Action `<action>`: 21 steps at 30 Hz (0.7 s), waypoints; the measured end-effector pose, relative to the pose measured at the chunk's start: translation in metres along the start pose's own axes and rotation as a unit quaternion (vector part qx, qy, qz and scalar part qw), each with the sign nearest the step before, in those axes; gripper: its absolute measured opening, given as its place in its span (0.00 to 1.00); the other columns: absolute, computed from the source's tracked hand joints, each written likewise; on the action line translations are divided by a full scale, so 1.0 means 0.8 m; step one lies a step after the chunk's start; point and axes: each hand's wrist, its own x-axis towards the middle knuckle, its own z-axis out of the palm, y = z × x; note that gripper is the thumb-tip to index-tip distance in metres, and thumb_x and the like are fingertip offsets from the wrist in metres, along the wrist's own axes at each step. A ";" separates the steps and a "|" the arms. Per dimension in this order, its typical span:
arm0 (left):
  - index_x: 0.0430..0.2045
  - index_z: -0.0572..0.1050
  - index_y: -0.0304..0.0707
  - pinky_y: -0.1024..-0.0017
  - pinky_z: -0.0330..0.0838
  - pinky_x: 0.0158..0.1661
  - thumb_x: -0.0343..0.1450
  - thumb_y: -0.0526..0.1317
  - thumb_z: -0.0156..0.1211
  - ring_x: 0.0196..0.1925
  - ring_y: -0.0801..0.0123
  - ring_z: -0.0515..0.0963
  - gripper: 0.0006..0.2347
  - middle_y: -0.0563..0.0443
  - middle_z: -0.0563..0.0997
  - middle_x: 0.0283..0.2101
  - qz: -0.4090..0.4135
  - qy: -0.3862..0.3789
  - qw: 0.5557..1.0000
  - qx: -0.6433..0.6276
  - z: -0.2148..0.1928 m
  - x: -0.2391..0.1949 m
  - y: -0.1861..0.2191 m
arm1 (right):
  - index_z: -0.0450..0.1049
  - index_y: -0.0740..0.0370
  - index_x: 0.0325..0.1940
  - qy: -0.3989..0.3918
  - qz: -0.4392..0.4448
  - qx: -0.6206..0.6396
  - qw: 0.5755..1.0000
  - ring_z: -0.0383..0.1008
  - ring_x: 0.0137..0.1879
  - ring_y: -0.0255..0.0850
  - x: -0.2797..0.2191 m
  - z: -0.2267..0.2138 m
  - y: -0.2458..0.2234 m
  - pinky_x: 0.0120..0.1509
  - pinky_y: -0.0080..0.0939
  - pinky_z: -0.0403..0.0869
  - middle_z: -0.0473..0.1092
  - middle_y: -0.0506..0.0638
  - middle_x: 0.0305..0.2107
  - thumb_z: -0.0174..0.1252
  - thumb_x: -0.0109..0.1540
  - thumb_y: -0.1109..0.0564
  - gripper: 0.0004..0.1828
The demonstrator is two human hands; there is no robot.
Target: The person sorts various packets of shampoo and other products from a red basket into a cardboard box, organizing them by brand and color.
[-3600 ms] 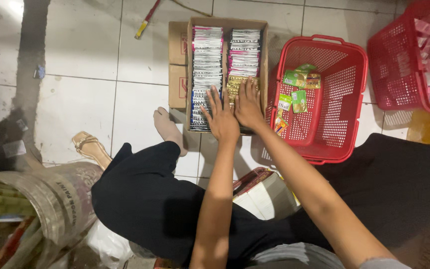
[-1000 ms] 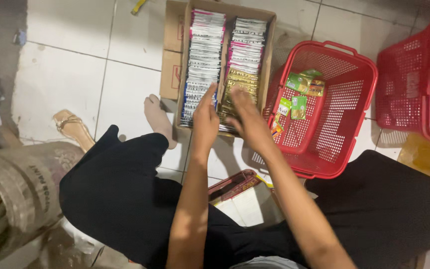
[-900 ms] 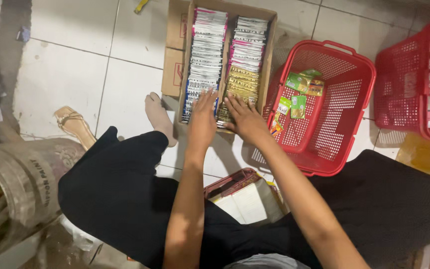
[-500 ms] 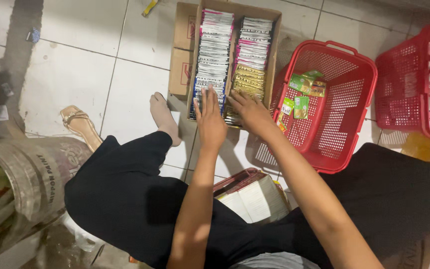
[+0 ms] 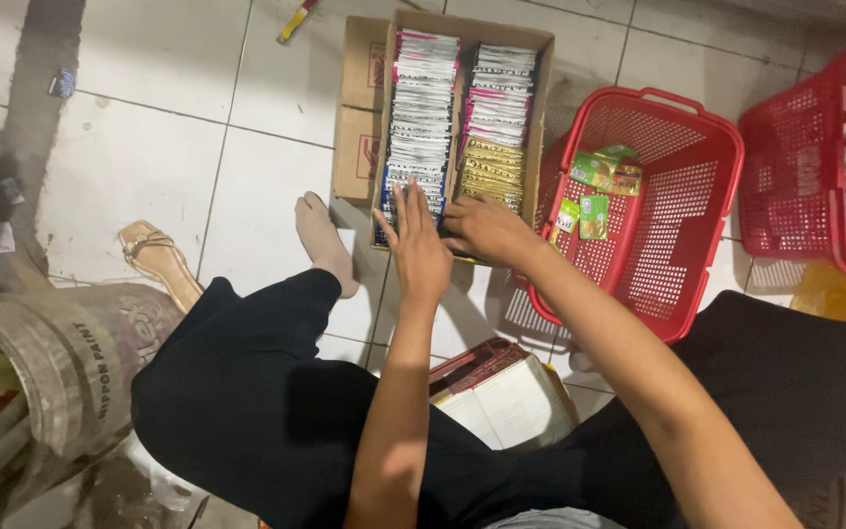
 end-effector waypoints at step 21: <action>0.65 0.63 0.22 0.39 0.28 0.73 0.66 0.29 0.52 0.79 0.49 0.49 0.28 0.38 0.57 0.75 0.022 0.007 1.000 0.022 0.005 -0.006 -0.001 | 0.79 0.52 0.51 -0.078 0.021 0.040 0.996 0.74 0.60 0.43 -0.015 0.023 0.013 0.71 0.56 0.65 0.74 0.47 0.51 0.55 0.64 0.49 0.15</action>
